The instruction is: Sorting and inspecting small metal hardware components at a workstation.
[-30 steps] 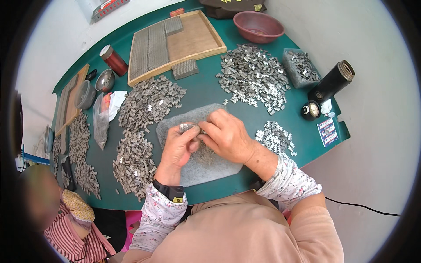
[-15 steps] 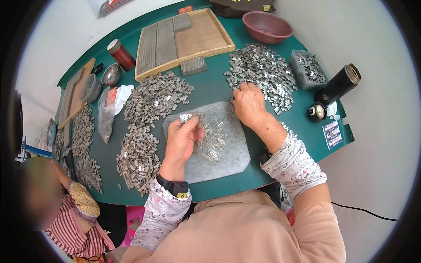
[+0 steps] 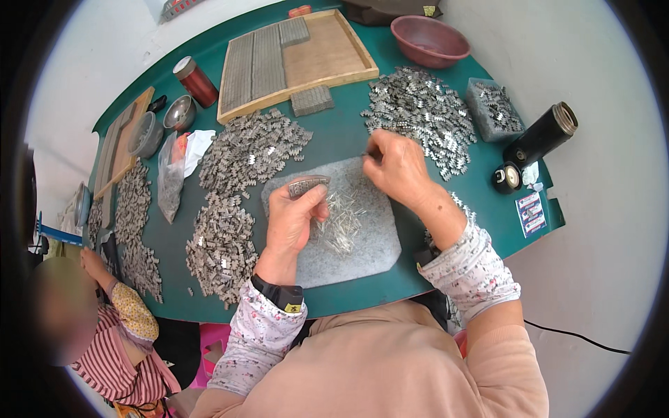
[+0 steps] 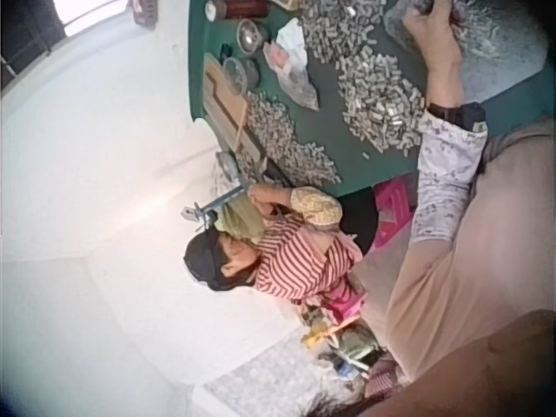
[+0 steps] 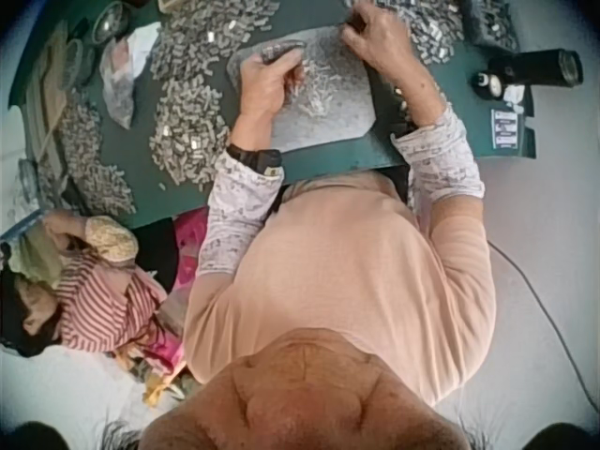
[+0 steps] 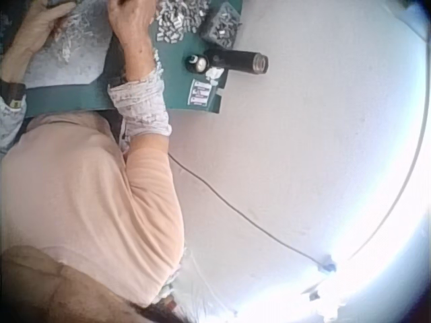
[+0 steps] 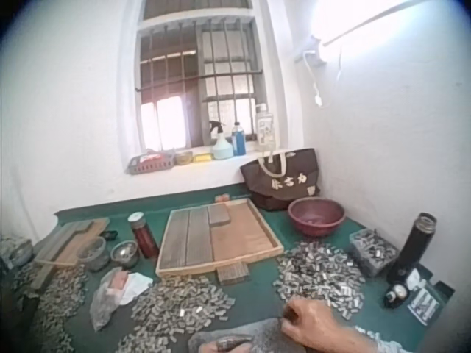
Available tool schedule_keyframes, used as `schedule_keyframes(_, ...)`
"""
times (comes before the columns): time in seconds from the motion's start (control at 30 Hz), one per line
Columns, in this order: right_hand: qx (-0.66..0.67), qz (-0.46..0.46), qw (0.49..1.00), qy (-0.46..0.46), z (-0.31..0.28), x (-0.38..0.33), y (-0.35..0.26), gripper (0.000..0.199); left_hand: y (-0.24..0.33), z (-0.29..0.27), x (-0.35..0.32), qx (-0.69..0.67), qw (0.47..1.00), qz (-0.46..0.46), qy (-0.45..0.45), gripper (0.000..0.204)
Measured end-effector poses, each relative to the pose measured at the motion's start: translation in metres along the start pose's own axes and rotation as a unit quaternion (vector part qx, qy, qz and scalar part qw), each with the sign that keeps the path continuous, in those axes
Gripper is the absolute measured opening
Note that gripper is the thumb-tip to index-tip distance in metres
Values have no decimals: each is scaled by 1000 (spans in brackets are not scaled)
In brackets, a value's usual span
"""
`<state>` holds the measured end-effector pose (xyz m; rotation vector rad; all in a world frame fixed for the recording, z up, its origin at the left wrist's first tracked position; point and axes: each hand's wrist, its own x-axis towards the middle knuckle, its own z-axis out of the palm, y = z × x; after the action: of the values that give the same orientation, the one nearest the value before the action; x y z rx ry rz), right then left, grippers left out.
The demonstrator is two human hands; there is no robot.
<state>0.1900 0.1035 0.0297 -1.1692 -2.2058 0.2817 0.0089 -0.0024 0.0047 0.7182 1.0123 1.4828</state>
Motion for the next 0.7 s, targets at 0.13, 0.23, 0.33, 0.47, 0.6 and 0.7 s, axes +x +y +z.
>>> schedule_keyframes(0.13, 207, 25, 974, -85, -10, -15, -36, 17, -3, 1, 1, 15, 1000, 4, 14, 13)
schedule_keyframes(0.23, 266, 53, 954, -129, -7, -21, -45, 16, -3, 3, 2, 10, 1000, 13, 19, 13)
schedule_keyframes(0.33, 288, 44, 950, -111, 0, -25, -45, 15, 0, 5, 0, 17, 1000, 2, 15, 13)
schedule_keyframes(0.47, 291, 41, 952, -80, 3, -30, -45, 16, 0, 5, -1, 9, 1000, -2, -9, 12)
schedule_keyframes(0.6, 295, 62, 952, -52, 5, -33, -48, 16, 2, 8, -3, 63, 998, 21, -22, 11)
schedule_keyframes(0.7, 332, 58, 940, -47, 6, -35, -45, 12, 1, 8, -3, 75, 996, 32, -30, 12)
